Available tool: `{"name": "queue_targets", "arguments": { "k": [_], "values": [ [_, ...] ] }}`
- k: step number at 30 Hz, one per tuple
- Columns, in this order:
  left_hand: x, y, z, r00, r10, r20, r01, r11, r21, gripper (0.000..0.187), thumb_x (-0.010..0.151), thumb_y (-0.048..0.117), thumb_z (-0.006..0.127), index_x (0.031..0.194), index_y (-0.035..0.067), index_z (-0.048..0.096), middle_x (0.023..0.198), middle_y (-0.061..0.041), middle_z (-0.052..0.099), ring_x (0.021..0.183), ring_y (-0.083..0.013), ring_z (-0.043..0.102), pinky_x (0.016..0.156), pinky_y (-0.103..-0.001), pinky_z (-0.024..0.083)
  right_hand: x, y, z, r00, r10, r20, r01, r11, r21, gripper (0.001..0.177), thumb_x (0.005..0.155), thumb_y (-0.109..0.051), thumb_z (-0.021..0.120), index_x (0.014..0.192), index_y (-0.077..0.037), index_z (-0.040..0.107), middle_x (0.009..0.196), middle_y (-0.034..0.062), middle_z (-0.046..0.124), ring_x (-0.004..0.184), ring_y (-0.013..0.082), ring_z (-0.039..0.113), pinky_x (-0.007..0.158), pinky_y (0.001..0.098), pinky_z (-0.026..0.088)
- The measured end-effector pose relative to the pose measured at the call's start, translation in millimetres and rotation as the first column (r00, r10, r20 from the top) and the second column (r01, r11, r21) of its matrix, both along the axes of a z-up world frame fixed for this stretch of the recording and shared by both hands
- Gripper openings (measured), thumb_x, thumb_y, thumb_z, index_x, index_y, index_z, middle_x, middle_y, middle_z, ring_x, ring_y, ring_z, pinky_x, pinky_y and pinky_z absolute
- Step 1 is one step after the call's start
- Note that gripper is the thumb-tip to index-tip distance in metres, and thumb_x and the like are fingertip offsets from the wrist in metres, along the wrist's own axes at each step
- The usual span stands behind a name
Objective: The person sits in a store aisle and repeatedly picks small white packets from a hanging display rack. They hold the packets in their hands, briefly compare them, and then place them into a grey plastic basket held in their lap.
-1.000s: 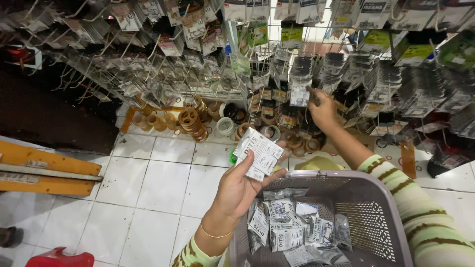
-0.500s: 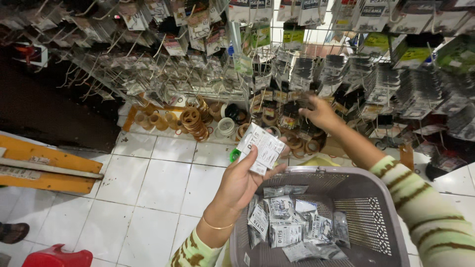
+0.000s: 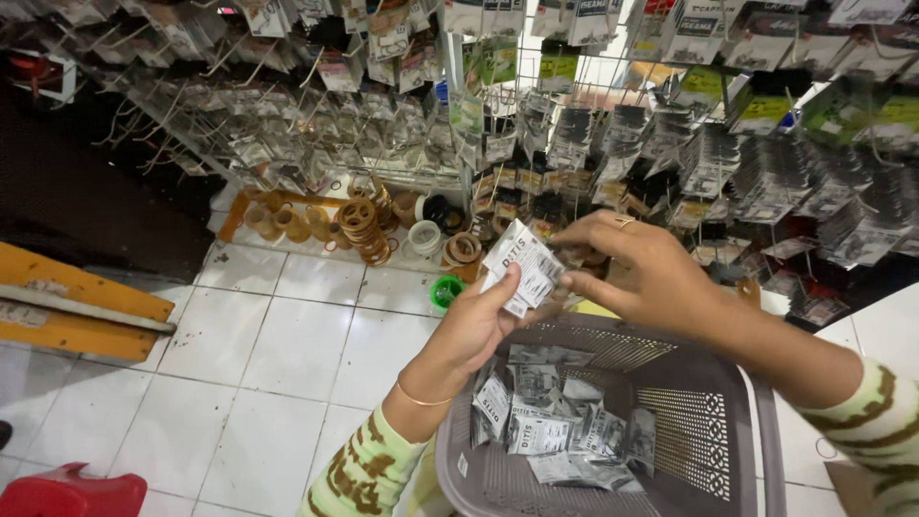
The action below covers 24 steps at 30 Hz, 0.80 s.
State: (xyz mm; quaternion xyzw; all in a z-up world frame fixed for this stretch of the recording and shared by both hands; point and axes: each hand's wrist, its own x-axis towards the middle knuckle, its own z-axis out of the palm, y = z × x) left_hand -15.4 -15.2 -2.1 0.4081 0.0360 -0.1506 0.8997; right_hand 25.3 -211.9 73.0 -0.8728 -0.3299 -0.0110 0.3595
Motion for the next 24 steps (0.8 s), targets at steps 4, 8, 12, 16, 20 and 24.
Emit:
{"name": "queue_targets", "arguments": {
  "k": [4,8,12,16,20,24],
  "values": [
    [3.4,-2.3,-4.1,1.000,0.003,0.013,-0.002,1.000,-0.008,0.048,0.105,0.029,0.054,0.132,-0.011,0.050,0.128,-0.027,0.061,0.116,-0.0358,0.065,0.099,-0.047,0.057,6.0,-4.2,-10.1,0.993,0.083,0.079,-0.075,0.992,-0.099,0.041,0.086,-0.025,0.075,0.123,-0.009,0.070,0.117,0.0154,0.074,0.106,0.0408,0.071,0.087,0.0530,0.057],
    [11.1,-4.1,-16.6,0.999,-0.037,0.024,0.035,0.996,0.079,0.048,0.105,0.033,0.053,0.134,-0.005,0.052,0.127,-0.020,0.062,0.114,-0.0287,0.067,0.097,-0.043,0.058,-2.2,4.0,-3.4,0.995,0.097,0.014,-0.091,0.967,-0.238,0.044,0.085,-0.029,0.077,0.124,-0.010,0.069,0.121,0.0157,0.071,0.106,0.0397,0.071,0.088,0.0516,0.058],
    [8.6,-1.7,-22.5,0.999,-0.049,0.019,0.046,0.990,0.136,0.049,0.106,0.037,0.053,0.137,0.000,0.053,0.125,-0.012,0.063,0.110,-0.0186,0.067,0.095,-0.037,0.059,-9.2,10.4,1.0,0.991,0.104,-0.080,-0.122,0.951,-0.285,0.050,0.084,-0.029,0.077,0.128,-0.009,0.064,0.129,0.0178,0.065,0.109,0.0424,0.070,0.087,0.0535,0.060],
    [15.8,2.1,-29.0,0.979,-0.174,0.102,0.167,0.983,0.074,0.061,0.109,0.052,0.035,0.141,0.003,0.049,0.123,-0.021,0.061,0.111,-0.0264,0.067,0.094,-0.039,0.061,-2.5,11.8,-14.6,0.992,0.048,-0.116,-0.080,0.954,-0.288,0.050,0.084,-0.024,0.077,0.130,-0.007,0.063,0.130,0.0171,0.063,0.108,0.0399,0.070,0.086,0.0506,0.061],
    [11.6,-1.2,-20.9,0.987,-0.142,0.073,0.141,0.990,0.007,0.062,0.110,0.050,0.031,0.145,0.002,0.048,0.123,-0.019,0.062,0.110,-0.0238,0.067,0.097,-0.041,0.058,0.6,11.4,-31.8,0.996,-0.008,-0.091,-0.009,0.983,-0.184,0.041,0.084,-0.019,0.078,0.119,-0.004,0.064,0.123,0.0176,0.065,0.108,0.0417,0.070,0.084,0.0506,0.062],
    [10.5,2.9,-10.2,0.995,-0.064,0.073,0.071,0.992,-0.102,0.048,0.109,0.023,0.045,0.147,-0.005,0.037,0.128,-0.025,0.055,0.109,-0.0286,0.068,0.095,-0.041,0.059,-5.8,8.8,-29.2,0.909,-0.114,-0.400,0.181,0.975,0.133,0.033,0.085,-0.003,0.072,0.118,-0.001,0.069,0.116,0.0155,0.073,0.112,0.0328,0.073,0.089,0.0433,0.066]
  ]
}}
